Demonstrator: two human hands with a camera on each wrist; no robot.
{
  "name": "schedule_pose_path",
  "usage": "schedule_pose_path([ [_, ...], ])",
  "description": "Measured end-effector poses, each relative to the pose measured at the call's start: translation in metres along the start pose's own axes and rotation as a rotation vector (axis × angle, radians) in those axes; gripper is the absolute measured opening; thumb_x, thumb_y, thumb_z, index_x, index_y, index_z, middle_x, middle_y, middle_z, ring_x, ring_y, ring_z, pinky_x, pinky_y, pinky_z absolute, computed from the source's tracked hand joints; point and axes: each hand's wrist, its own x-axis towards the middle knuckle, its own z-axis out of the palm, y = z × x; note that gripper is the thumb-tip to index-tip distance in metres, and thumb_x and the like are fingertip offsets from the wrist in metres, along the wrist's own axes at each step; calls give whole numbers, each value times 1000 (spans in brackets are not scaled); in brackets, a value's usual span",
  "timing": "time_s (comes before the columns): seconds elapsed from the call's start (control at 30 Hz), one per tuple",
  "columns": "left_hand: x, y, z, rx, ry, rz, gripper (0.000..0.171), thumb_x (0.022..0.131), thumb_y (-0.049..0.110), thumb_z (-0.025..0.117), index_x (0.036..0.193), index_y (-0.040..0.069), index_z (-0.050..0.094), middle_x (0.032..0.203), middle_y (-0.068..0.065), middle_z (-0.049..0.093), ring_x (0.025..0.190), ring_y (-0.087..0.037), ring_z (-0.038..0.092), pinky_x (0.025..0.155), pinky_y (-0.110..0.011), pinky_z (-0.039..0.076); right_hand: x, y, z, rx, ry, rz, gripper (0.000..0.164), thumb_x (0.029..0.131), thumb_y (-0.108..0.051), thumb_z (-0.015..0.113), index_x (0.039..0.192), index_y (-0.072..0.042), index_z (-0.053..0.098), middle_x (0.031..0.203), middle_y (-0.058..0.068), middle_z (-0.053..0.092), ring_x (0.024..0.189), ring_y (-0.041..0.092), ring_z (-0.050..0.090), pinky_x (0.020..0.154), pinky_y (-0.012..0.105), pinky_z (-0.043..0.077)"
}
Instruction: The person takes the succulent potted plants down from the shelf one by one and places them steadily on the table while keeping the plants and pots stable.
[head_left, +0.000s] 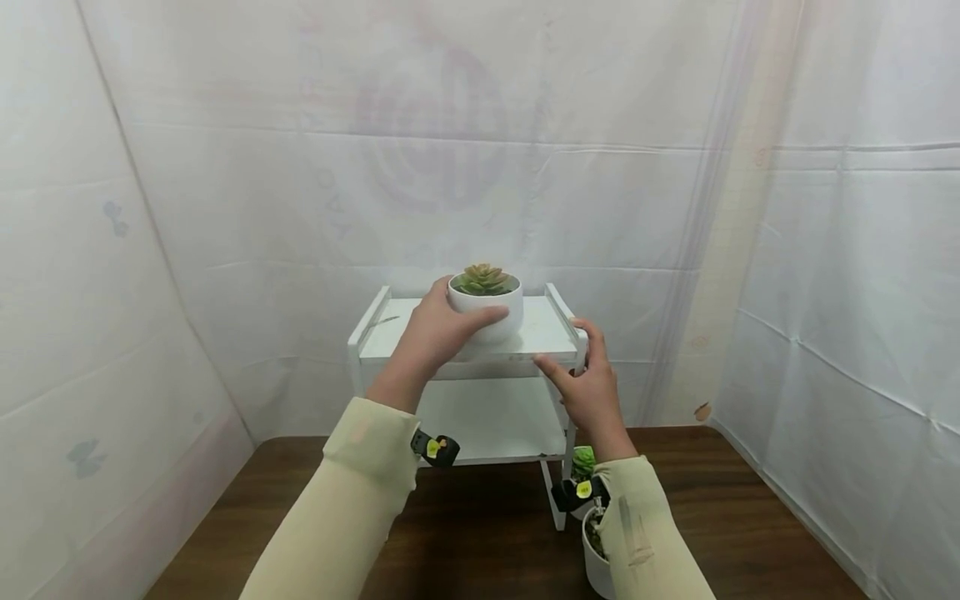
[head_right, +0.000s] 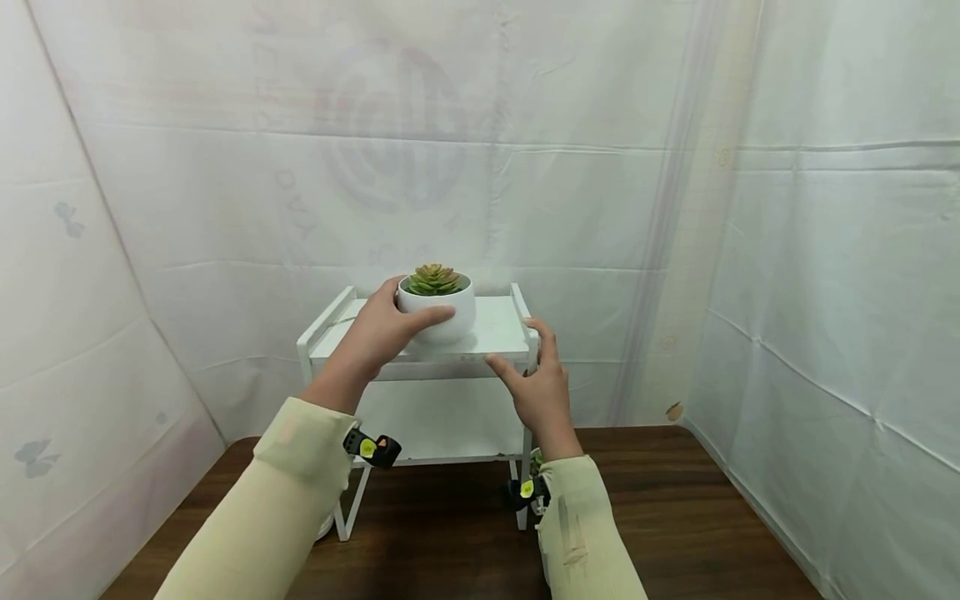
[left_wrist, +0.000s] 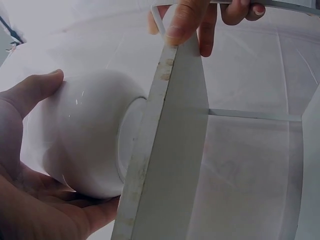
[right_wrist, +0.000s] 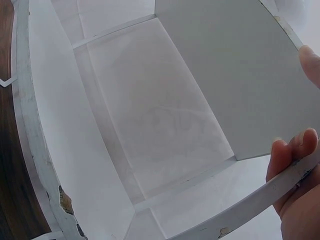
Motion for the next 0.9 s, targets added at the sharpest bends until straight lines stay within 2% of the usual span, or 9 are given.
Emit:
schedule_pose_path([
  [0.37,-11,0,-10,-28,-26,13,103,71,64,75,152,22,28,141,1,49,121,-19,52,101,-43,46,1,1,0,15,3,1,76,83,-46,74,144,-41,29,129,14,53,88,31,58,58,31,51],
  [0.63,-19,0,-16,-83,-35,52,95,72,57,78,148,20,35,135,2,53,117,-18,54,99,-40,47,1,1,0,16,4,-15,76,83,-46,74,144,-40,30,127,15,54,86,31,59,56,31,51],
  [0.9,-27,0,-21,-46,-36,55,97,74,56,77,150,18,30,140,-1,50,120,-20,52,100,-42,46,1,0,0,10,11,-24,77,83,-45,75,145,-39,30,123,16,56,81,30,60,54,31,50],
])
